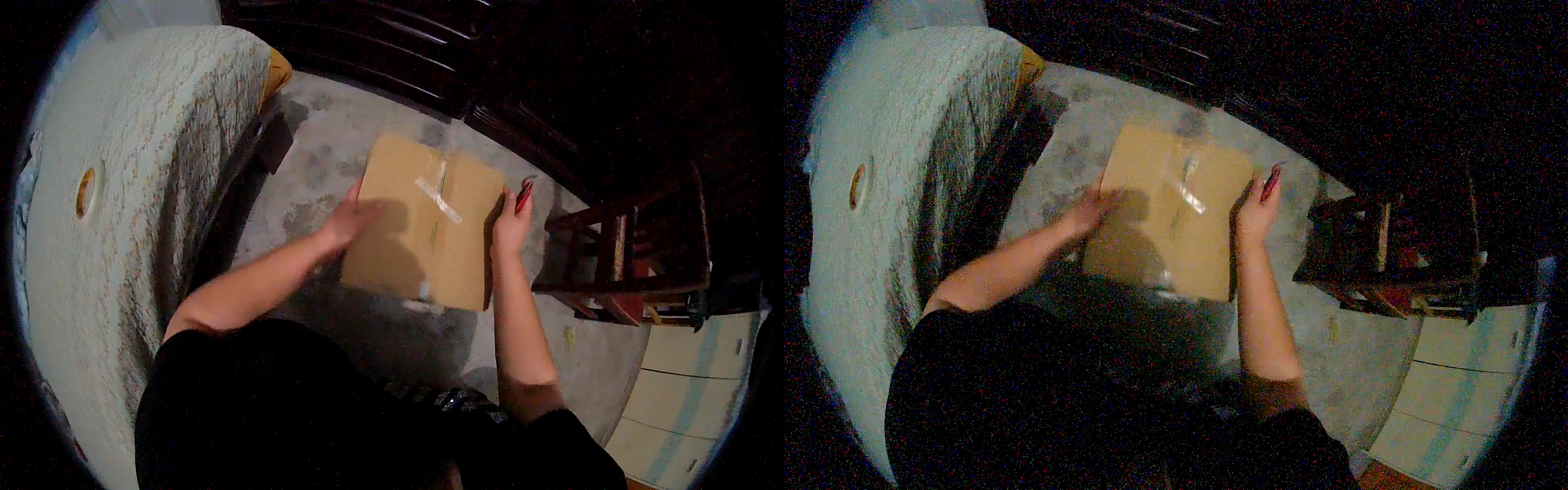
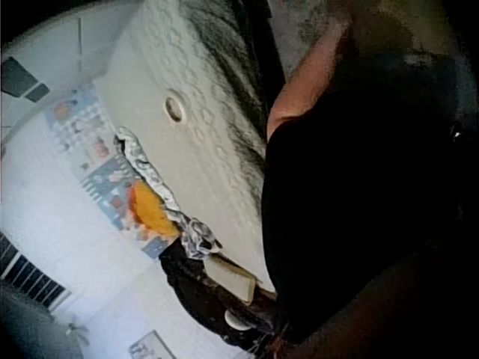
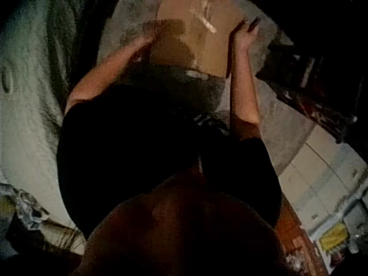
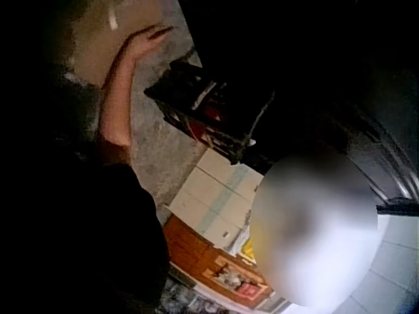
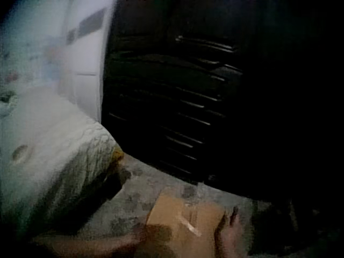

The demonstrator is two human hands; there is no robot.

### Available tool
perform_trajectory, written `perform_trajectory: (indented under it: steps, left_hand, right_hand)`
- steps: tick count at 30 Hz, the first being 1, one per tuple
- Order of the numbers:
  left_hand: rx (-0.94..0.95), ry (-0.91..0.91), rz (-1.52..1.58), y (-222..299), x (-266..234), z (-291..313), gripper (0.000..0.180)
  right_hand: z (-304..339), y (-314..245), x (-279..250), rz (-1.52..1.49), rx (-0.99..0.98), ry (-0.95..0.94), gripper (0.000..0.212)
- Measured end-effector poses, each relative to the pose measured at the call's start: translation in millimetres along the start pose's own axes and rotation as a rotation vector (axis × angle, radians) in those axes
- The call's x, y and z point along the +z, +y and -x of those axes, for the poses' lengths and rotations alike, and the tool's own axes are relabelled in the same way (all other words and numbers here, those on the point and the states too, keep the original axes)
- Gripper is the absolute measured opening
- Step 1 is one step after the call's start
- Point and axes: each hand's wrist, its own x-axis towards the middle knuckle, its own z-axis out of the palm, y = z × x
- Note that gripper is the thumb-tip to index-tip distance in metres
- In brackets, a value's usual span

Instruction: The person is sitting on the floor and taping a cardboard box. They use a red utility knife to cut pieces of clear packing tape from a roll and apply them to the box to seal it.

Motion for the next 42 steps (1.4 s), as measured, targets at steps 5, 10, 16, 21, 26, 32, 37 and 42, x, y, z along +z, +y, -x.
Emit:
perform_trajectory:
  steps: [5,10,16,21,26,32,37,42]
  left_hand:
    - [0.262,0.06,-0.252,-27,1,14,0.1]
    - [0.521,0.253,-0.812,-5,-4,-33,0.109]
    - [0.084,0.05,-1.051,74,23,-57,0.09]
    - [0.113,-0.108,-1.167,66,9,-89,0.088]
    - [0.171,-0.25,-1.149,54,-2,-87,0.08]
    - [0.594,-0.156,-1.273,42,14,-53,0.073]
    - [0.499,-0.199,-1.304,40,20,-33,0.078]
    - [0.647,-0.172,-1.186,23,21,-29,0.078]
  right_hand:
    - [23,-34,-9,-0.008,0.032,-0.171,0.047]
    - [26,-34,-5,0.051,-0.066,-0.192,0.047]
    - [29,-31,-7,0.014,-0.07,-0.178,0.047]
    - [31,-33,-3,-0.015,-0.086,-0.156,0.046]
    - [51,-45,-13,0.041,-0.023,-0.151,0.046]
    - [77,-53,-25,-0.012,0.032,-0.138,0.046]
    - [105,-48,-38,0.0,0.008,-0.129,0.045]
    - [109,-55,-42,-0.068,0.069,-0.144,0.046]
